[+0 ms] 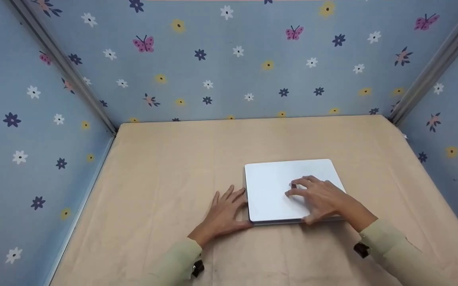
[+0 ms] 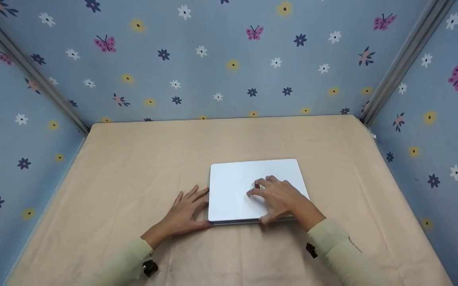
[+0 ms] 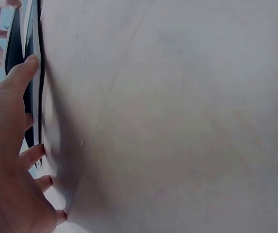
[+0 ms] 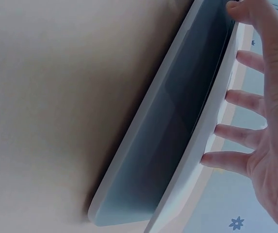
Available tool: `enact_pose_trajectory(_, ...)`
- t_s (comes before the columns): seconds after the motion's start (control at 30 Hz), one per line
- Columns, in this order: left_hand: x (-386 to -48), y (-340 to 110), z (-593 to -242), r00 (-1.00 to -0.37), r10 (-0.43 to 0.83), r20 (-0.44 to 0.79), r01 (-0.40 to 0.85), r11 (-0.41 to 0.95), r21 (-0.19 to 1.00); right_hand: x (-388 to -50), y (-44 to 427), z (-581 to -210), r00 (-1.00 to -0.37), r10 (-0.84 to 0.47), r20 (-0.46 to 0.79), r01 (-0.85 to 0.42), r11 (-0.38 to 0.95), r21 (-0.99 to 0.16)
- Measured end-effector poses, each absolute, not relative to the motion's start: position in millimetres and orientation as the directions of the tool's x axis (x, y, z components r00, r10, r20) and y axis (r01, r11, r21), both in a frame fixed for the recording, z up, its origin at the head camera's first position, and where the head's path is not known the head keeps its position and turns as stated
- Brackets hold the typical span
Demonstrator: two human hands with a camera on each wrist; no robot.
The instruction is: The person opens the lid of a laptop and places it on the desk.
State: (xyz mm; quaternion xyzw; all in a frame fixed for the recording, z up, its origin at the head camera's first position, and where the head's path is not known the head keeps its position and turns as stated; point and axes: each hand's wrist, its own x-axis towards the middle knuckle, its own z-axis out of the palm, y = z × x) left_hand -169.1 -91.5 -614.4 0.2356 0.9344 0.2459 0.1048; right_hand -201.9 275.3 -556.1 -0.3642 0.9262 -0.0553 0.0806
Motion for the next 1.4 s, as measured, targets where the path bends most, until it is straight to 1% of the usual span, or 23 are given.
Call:
enact_pose_trajectory(0.27,-170,-90,-615,-0.872,0.486,-0.056,0.404,0.78,0.479,-204,277,-553,-0.716,-0.689,-0.11,-0.672,0.723,-0.158)
enact_pose_trajectory(0.87,-170,-88,-614,-0.873,0.482,-0.069,0.393,0.781,0.486,-209,279,-543,-0.701,-0.703,-0.12,-0.676,0.709,-0.203)
enact_pose_trajectory(1.1,-168,-89,-612,-0.871,0.486,-0.077,0.39,0.778,0.492,-216,277,-535,-0.689,-0.704,-0.171,-0.665,0.708,-0.237)
enact_pose_trajectory(1.27,-168,-87,-611,-0.866,0.49,-0.097,0.394,0.79,0.47,-220,278,-532,-0.676,-0.711,-0.195,-0.664,0.702,-0.258)
enact_pose_trajectory(1.4,-167,-87,-613,-0.857,0.506,-0.099,0.419,0.795,0.439,-220,278,-533,-0.672,-0.716,-0.187,-0.667,0.696,-0.266)
